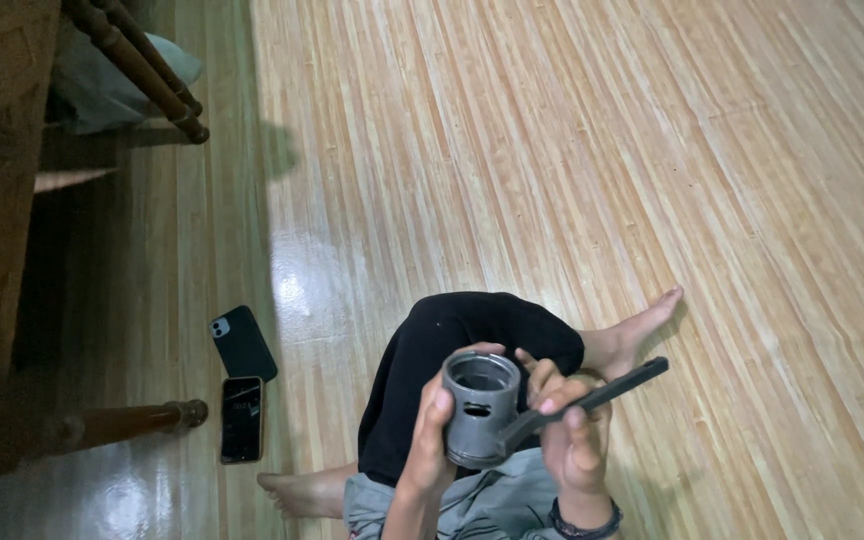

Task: The person sits on the floor and uses a metal file to scrape and clean the surface of a metal piston. They rotate the piston to access different areas, including the top, sides, and interior, while filing away residue.

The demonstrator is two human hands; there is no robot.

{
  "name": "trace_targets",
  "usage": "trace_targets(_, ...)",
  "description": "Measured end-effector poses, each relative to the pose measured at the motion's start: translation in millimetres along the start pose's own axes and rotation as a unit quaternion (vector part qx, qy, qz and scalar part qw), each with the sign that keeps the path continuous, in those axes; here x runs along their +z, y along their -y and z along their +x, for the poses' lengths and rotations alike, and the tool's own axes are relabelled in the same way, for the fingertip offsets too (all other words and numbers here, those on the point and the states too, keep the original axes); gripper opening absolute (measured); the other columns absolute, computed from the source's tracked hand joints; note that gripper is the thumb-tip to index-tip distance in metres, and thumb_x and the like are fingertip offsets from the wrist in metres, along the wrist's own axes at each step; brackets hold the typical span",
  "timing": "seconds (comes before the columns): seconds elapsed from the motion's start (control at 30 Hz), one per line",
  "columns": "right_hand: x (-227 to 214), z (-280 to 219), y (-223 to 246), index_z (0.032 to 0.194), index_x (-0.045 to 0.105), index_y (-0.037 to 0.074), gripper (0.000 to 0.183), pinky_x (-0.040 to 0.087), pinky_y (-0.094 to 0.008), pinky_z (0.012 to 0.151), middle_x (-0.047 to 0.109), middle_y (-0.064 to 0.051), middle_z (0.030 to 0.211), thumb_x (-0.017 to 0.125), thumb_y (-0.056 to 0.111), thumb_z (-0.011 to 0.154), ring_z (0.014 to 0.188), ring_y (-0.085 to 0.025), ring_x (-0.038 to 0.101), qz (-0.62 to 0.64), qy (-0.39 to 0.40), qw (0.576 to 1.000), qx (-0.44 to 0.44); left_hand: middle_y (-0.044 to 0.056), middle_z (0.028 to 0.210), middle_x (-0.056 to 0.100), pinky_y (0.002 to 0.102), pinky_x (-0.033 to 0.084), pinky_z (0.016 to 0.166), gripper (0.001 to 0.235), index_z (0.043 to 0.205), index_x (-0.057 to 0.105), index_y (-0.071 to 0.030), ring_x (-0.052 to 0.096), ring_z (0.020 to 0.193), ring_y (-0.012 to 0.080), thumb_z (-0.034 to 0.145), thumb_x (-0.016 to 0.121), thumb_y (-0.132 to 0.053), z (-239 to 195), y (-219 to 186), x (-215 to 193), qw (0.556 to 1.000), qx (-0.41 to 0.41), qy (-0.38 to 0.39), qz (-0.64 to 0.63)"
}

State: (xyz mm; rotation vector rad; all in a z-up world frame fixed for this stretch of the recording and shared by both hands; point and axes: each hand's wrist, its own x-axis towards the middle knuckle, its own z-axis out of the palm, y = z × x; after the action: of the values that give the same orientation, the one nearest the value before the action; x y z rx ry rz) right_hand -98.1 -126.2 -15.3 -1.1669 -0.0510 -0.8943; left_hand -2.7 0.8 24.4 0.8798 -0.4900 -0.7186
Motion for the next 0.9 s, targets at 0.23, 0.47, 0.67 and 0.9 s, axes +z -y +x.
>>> trace_targets(0.23,4,2,2,0.097,0.068,0.016,0.023,0.034,-0.057,0.118,0.057,0.003,0.079,0.060,0.035,0.106,0.087,-0.018,0.053,0.031,-0.031,0.999,0.005,0.010,0.112,0.070,0.031,0.050,0.091,0.077,0.128,0.063,0.001,0.066,0.100,0.0162,0.093,0.052,-0.067,-3,-2,4,0.999,-0.013,0.001,0.030)
trace_targets(0.47,-7,6,-2,0.100,0.071,0.017,0.021,0.032,-0.057,0.121,0.066,0.005,0.085,0.061,0.035,0.107,0.091,-0.016,0.057,0.035,-0.048,0.998,0.007,0.009,0.104,0.069,0.030,0.051,0.084,0.078,0.128,0.061,0.002,0.064,0.093,0.0151,0.094,0.048,-0.067,-2,-3,7,0.999,-0.020,0.007,0.045)
trace_targets(0.67,4,-4,-2,0.095,0.067,0.014,0.024,0.034,-0.059,0.117,0.050,0.000,0.075,0.057,0.033,0.106,0.081,-0.021,0.050,0.005,-0.015,1.000,0.022,0.012,0.112,0.067,0.032,0.049,0.085,0.073,0.127,0.064,0.003,0.064,0.098,0.0185,0.097,0.047,-0.061,-3,3,-2,0.999,0.005,-0.030,0.024)
trace_targets(0.9,-4,-1,-4,0.100,0.070,0.018,0.021,0.033,-0.056,0.120,0.065,0.005,0.086,0.060,0.035,0.107,0.092,-0.016,0.059,0.036,-0.030,0.999,0.001,0.010,0.103,0.069,0.030,0.056,0.077,0.078,0.127,0.061,0.003,0.066,0.089,0.0158,0.092,0.052,-0.067,-3,1,3,0.999,-0.034,0.002,0.019)
